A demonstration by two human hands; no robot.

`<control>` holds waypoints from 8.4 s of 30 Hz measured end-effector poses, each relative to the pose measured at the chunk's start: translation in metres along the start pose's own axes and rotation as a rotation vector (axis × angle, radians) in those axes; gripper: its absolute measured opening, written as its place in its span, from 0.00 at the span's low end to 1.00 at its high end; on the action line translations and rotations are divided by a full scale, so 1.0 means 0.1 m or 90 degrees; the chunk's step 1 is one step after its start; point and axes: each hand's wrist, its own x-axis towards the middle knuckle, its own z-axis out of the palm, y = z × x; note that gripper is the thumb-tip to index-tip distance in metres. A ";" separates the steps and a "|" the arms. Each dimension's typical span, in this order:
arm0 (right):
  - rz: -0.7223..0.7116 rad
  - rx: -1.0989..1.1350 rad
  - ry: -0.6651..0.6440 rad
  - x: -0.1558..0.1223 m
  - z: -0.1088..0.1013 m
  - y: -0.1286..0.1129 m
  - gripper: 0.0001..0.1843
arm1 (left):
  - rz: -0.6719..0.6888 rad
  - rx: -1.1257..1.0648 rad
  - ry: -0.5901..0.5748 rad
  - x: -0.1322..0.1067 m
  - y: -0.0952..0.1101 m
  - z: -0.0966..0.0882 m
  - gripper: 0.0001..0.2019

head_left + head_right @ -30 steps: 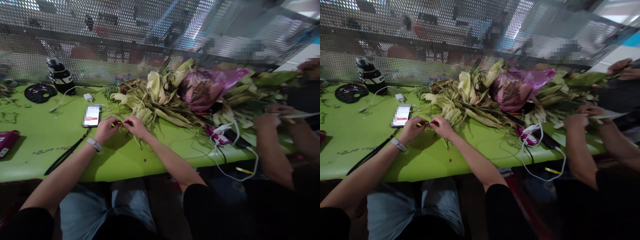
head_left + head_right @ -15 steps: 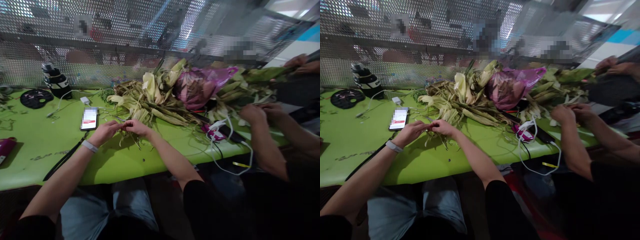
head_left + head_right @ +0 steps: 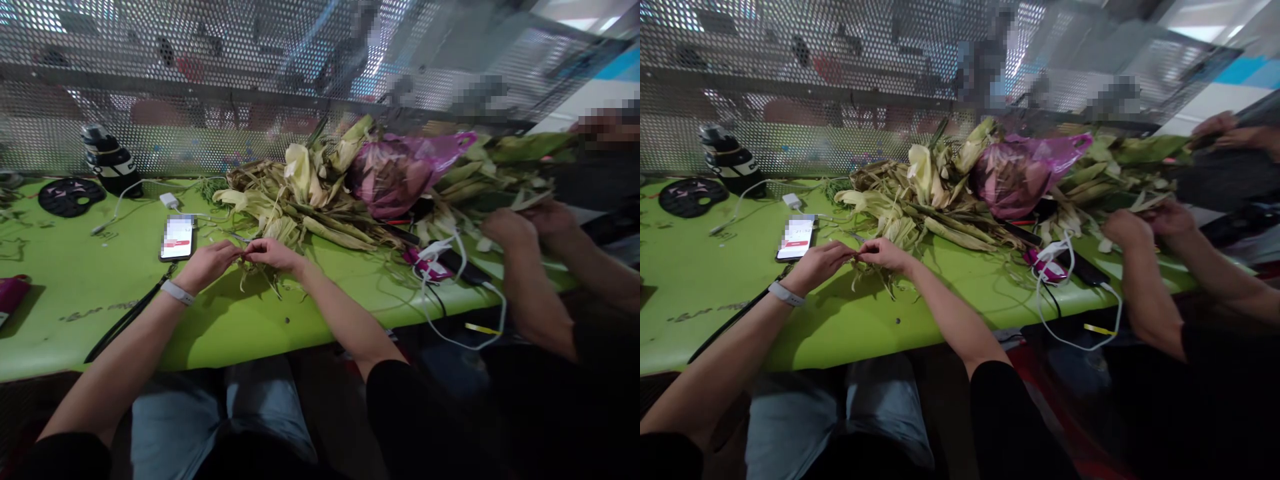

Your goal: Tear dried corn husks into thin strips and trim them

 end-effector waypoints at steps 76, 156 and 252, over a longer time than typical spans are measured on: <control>-0.163 -0.464 0.158 0.02 -0.20 -0.08 0.08 | -0.412 -0.266 0.159 -0.01 -0.14 0.13 0.16; -0.091 0.087 0.231 -0.07 0.23 -0.19 0.23 | -0.326 -0.491 0.063 0.04 0.04 0.21 0.11; -0.022 -0.413 0.095 -0.19 -0.24 -0.24 0.14 | -0.380 -0.605 0.302 0.05 -0.18 0.04 0.13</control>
